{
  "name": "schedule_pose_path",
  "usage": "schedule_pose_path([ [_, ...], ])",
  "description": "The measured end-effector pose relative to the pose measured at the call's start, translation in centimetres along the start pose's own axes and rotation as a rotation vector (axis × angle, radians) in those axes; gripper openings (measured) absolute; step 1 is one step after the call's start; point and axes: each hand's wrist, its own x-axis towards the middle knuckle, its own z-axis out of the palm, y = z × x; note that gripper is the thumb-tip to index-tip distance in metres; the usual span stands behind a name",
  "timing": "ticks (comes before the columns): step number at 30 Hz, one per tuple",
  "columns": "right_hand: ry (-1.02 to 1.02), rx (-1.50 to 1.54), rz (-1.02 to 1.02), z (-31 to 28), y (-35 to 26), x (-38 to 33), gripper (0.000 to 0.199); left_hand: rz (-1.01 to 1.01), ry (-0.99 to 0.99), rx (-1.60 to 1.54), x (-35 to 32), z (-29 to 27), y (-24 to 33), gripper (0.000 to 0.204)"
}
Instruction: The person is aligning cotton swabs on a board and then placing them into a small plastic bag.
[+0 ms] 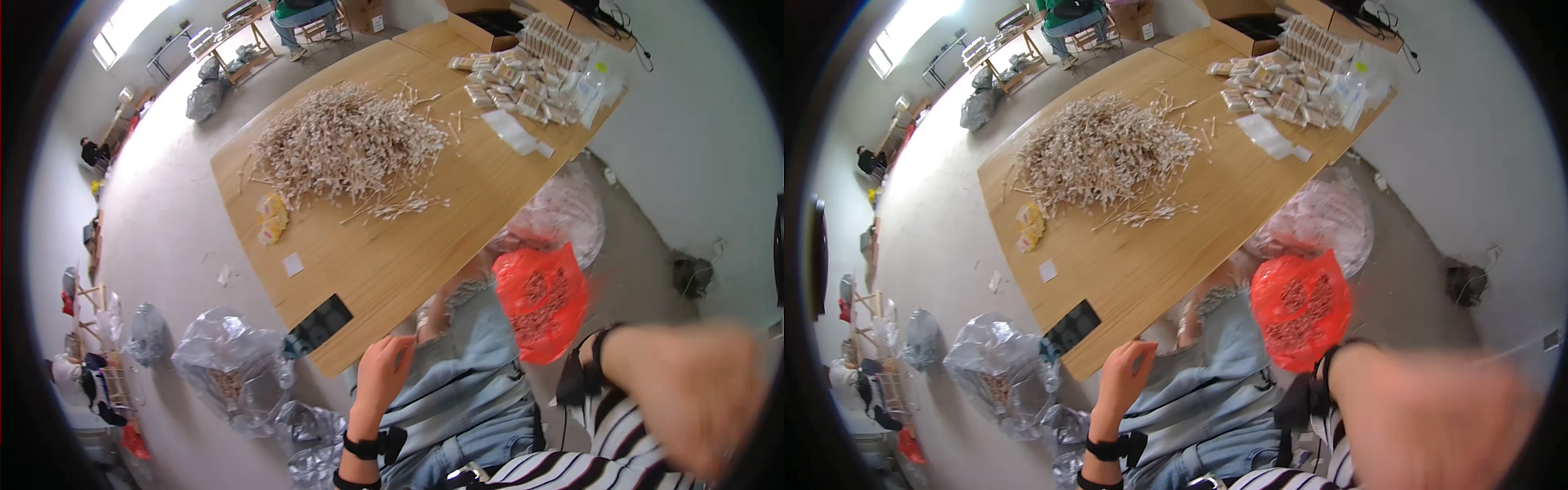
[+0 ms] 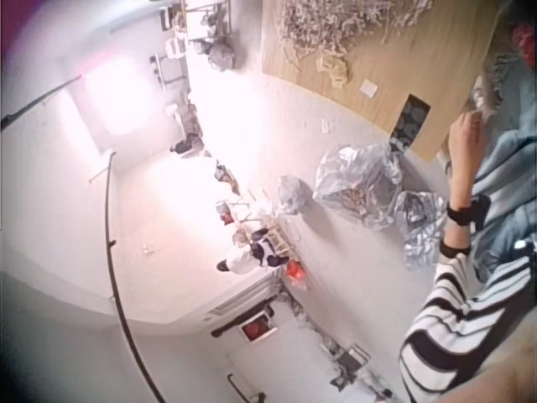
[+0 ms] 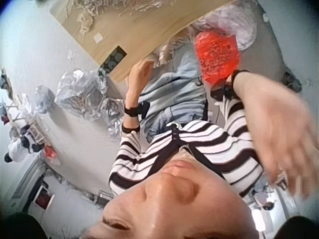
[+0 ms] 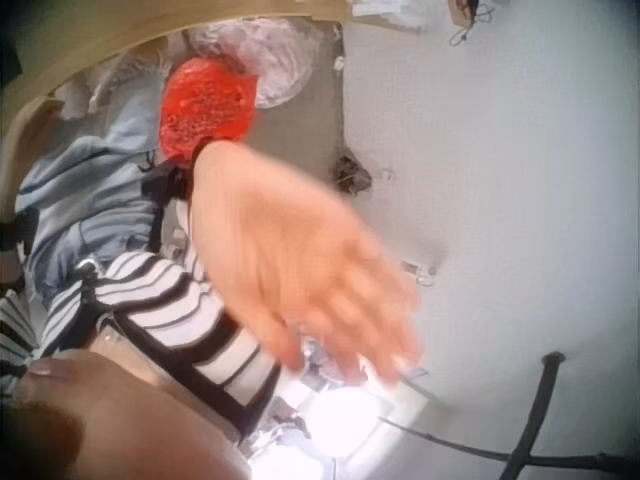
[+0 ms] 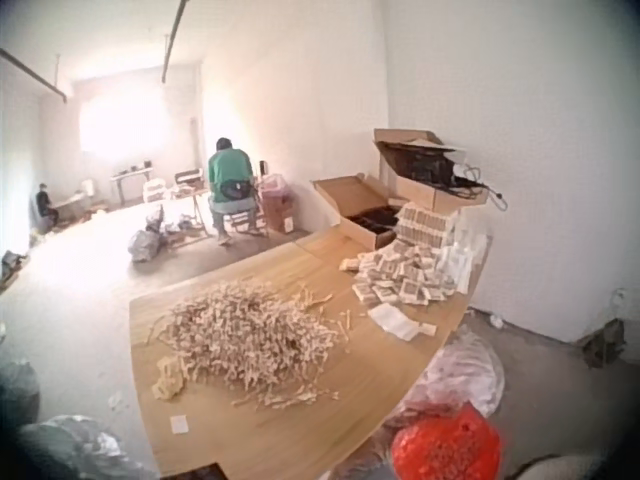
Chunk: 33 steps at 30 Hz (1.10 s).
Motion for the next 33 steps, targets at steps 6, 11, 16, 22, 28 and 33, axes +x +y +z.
schedule_pose_path([
  [6,-1.272,-0.365,0.66,-4.7,17.7,-31.3,0.046,-0.068,-0.042,0.02,-1.8,0.3,-1.1,0.011],
  [11,-1.771,-0.748,0.664,-7.3,22.1,-37.3,0.051,-0.132,0.01,0.051,-2.7,0.0,-1.5,0.012],
  [16,-1.794,-0.908,0.747,-5.7,22.0,-38.2,0.027,-0.198,0.036,0.065,-3.6,-0.3,-2.4,0.013],
  [22,-1.544,-0.903,0.875,-6.4,21.7,-38.9,0.021,-0.198,0.022,0.063,-2.8,-0.3,-2.6,0.013],
  [28,-1.101,-0.783,1.116,-8.1,25.9,-38.0,0.021,-0.123,0.007,0.046,-1.6,0.0,-1.6,0.015],
  [33,-0.995,-0.342,1.013,-2.5,18.0,-33.7,0.019,-0.428,0.061,-0.399,-1.8,0.1,-0.8,0.025],
])
